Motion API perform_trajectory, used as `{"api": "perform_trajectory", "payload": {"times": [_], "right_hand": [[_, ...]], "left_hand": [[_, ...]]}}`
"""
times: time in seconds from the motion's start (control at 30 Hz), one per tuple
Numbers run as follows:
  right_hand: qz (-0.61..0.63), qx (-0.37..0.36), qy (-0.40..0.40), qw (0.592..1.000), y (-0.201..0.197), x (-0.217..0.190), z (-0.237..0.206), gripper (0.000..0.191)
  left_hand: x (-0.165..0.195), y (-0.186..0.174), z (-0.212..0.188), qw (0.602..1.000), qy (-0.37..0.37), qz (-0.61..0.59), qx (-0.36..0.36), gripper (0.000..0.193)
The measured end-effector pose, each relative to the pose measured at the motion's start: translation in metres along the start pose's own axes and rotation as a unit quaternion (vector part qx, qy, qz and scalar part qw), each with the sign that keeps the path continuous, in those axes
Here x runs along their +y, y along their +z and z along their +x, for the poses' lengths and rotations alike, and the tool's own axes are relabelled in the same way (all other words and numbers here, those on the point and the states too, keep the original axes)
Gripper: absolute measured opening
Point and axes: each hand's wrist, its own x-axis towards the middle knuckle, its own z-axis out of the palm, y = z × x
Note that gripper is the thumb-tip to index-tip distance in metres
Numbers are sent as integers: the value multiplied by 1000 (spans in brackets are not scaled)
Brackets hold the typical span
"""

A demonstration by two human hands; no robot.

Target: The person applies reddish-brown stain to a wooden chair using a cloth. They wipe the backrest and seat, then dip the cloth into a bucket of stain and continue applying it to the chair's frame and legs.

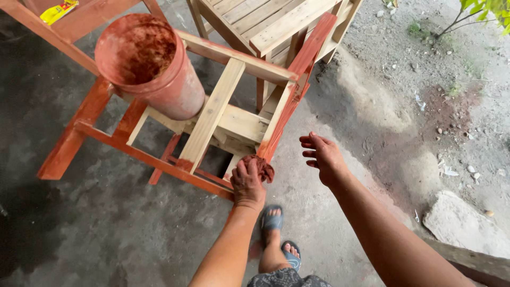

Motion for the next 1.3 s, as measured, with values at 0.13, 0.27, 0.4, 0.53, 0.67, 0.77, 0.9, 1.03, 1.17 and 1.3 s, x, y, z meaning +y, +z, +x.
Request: {"api": "perform_trajectory", "payload": {"times": [0.13,0.27,0.4,0.53,0.67,0.77,0.9,1.03,1.17,1.3], "right_hand": [[-4,-12,-12,1000,3,-14,35,45],[-33,-13,-42,998,4,-35,77,44],[-48,6,-35,998,7,-62,114,42],[-45,15,-21,999,5,-92,140,39],[-40,8,-19,999,-1,-108,160,37],[-53,2,0,999,0,-107,174,36],[-42,-30,0,999,10,-101,190,34],[-42,-36,-39,998,20,-115,203,26],[-130,-20,-77,988,28,-139,210,28],[-203,-63,-136,968,45,-142,203,26]], "left_hand": [[23,15,52,999,-1,-2,-38,56],[49,38,110,999,25,6,-33,55],[66,57,153,997,19,-6,-68,43],[91,76,209,999,31,-18,-38,48],[116,99,246,987,-121,-69,-75,36],[108,104,245,991,-88,-53,-90,36],[104,95,229,1000,-9,-11,-27,33],[141,91,239,985,-158,-49,-39,48],[151,86,243,975,-210,-67,-26,30],[136,84,221,991,-124,-36,31,27]]}}
